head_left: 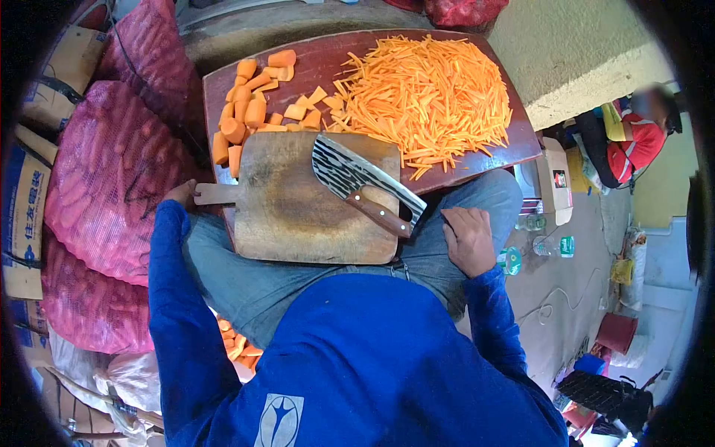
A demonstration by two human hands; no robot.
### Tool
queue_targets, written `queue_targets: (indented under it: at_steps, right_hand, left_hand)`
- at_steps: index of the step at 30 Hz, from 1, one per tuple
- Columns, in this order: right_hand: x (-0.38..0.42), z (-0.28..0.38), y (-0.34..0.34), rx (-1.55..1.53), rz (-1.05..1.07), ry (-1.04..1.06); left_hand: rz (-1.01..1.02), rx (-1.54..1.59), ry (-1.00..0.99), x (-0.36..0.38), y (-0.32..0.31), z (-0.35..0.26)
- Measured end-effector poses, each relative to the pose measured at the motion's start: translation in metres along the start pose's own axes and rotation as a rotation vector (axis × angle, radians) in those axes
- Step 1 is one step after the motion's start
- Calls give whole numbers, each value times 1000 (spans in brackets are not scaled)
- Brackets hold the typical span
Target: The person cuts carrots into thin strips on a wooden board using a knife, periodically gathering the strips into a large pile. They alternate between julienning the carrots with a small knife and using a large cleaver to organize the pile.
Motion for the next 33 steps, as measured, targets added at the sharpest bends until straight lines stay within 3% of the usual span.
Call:
queue_targets:
  at_steps: [6,8,9,12,13,15,16,20,22,23,25,27,29,31,32,33]
  right_hand:
    - [-4,-4,-13,13,98,-34]
    - [-7,-2,-11,29,69,-37]
    - [-8,-2,-10,17,56,-35]
    - [-8,-1,-10,41,52,-30]
    - [-7,0,-8,38,32,-19]
    - [-7,1,-3,33,8,6]
    - [-6,2,-2,26,17,7]
    - [-7,4,-6,49,68,12]
    - [-7,5,-8,62,95,12]
    - [-9,4,-11,70,119,2]
    - [-11,6,-10,43,108,6]
    - [-8,7,-14,16,103,6]
    - [-6,-9,-13,-424,-59,-149]
    - [-21,15,-3,-422,-68,-110]
    - [-28,31,3,-425,-84,-82]
    - [-35,41,5,-427,-85,-80]
  left_hand:
    - [103,148,-126,10,6,15]
    - [-175,-342,-17,31,24,-5]
    - [-190,-350,-18,43,25,-16]
    - [-115,-844,-263,85,4,-82]
    - [-134,-848,-263,77,16,-76]
    - [-20,-946,-600,74,12,-76]
    - [110,-898,-461,87,11,-83]
    - [-8,-870,-504,146,7,-129]
    - [-70,-637,-233,146,13,-135]
    - [-80,-625,-236,147,11,-141]
    - [-290,-730,-345,156,15,-158]
    - [-293,-684,-313,175,11,-177]
    - [-292,-644,-283,175,13,-179]
    - [-445,-567,-493,180,21,-188]
    - [-444,-567,-489,182,19,-188]
    - [-592,-497,-556,204,21,-208]
Point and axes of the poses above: each hand's wrist, its own x-axis away from the middle knuckle, its own y-axis out of the back of the hand, z = x × y, the point moved 8 cm from there along -x, towards the middle knuckle, and after that the axes turned 2 degrees about -x, right-handed, at the moved point
